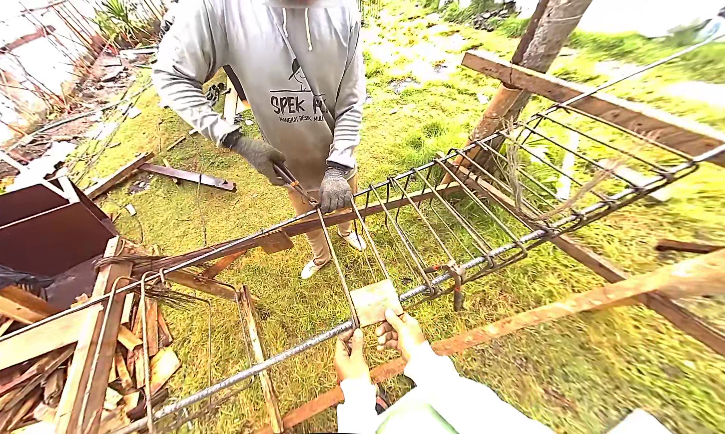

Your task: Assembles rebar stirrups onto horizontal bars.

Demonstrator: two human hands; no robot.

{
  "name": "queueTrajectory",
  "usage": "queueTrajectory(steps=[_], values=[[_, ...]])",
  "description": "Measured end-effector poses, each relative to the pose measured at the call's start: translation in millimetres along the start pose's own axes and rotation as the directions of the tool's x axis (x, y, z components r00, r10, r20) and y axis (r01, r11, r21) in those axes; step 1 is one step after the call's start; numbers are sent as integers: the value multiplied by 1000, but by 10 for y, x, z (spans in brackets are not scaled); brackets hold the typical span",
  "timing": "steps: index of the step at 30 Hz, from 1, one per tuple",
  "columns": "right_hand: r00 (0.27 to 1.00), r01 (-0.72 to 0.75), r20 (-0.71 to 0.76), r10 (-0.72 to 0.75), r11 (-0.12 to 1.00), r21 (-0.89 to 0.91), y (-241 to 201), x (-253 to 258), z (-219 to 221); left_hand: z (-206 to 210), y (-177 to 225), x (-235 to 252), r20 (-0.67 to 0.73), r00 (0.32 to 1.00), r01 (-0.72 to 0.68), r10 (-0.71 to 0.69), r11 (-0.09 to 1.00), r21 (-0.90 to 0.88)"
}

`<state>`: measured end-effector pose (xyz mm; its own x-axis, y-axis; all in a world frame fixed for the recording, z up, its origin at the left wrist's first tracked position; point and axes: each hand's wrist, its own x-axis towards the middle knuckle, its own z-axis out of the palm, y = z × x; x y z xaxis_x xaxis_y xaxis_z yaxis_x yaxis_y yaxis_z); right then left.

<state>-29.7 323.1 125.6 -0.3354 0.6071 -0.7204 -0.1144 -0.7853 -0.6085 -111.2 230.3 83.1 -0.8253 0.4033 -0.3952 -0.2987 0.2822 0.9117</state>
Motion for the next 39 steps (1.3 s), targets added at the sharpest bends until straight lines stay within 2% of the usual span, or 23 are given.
queueTrajectory(steps=[19, 24, 28, 30, 33, 35, 37, 39], values=[[999, -53, 16, 52, 997, 54, -24, 23, 0, -62, 63, 32, -16, 999, -26, 29, 988, 152], [997, 79, -30, -78, 995, 65, -243, -256, 28, -59, -4, 36, -14, 996, -89, 93, 983, 161], [927, 373, -19, -374, 927, -41, -713, -389, -155, -30, -11, 34, -40, 997, -58, 65, 986, 158], [884, 448, -78, -460, 884, -135, -1133, -287, -364, -6, 4, 15, -40, 998, -47, 53, 988, 147], [845, 424, -246, -474, 876, -231, -1796, 89, -735, -27, 28, 4, -35, 998, -41, 47, 986, 163], [845, 369, -310, -437, 894, -255, -2160, 396, -984, -35, 95, -13, -35, 999, -24, 30, 985, 170], [882, 245, -341, -325, 935, -257, -2423, 527, -1052, -38, 124, -30, -42, 999, -24, 31, 985, 171], [940, 100, -299, -164, 970, -220, -2546, 568, -1068, -30, 87, -10, -48, 998, -27, 36, 983, 181]])
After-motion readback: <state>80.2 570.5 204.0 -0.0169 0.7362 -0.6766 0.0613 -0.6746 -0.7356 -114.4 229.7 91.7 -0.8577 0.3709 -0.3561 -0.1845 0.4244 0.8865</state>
